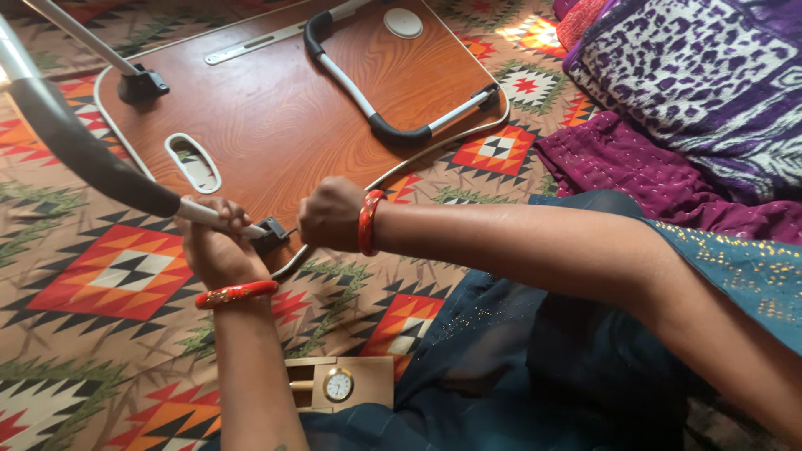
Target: The person sits on a patterned rug and uses a screwdriver to attach a metal leg to a wooden tabletop. They repeatedly tighten the screw at the leg joint to secure the connection.
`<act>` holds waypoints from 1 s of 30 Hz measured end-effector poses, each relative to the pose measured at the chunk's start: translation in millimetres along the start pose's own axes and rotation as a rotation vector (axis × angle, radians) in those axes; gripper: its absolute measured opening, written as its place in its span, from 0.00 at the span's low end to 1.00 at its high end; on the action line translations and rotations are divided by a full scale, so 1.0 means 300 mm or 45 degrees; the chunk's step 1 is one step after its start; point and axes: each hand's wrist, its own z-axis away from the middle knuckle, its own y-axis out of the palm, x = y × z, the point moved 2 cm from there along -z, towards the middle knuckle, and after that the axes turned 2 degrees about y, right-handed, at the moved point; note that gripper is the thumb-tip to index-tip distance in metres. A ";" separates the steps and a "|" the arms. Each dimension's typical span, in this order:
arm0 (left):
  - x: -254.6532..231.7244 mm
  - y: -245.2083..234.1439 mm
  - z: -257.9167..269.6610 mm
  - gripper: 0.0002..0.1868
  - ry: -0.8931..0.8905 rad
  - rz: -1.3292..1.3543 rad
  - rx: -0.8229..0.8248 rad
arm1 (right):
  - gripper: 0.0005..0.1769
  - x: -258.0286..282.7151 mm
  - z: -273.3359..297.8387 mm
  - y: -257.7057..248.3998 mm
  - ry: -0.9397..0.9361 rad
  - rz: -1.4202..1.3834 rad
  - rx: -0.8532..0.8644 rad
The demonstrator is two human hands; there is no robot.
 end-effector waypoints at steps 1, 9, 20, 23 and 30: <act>-0.001 -0.002 0.002 0.09 0.006 -0.002 0.013 | 0.07 -0.006 -0.001 -0.005 0.047 -0.044 0.037; 0.005 -0.022 -0.003 0.12 -0.026 0.024 0.064 | 0.09 -0.058 -0.070 -0.079 0.247 -0.376 0.517; -0.004 -0.042 0.002 0.17 -0.065 0.069 0.171 | 0.15 -0.057 -0.224 -0.094 0.323 -0.466 0.855; -0.003 -0.032 0.003 0.16 -0.044 0.057 0.172 | 0.15 -0.060 -0.228 -0.086 0.384 -0.523 0.873; -0.009 -0.018 0.009 0.17 -0.011 0.061 0.163 | 0.14 -0.065 -0.220 -0.088 0.537 -0.630 0.959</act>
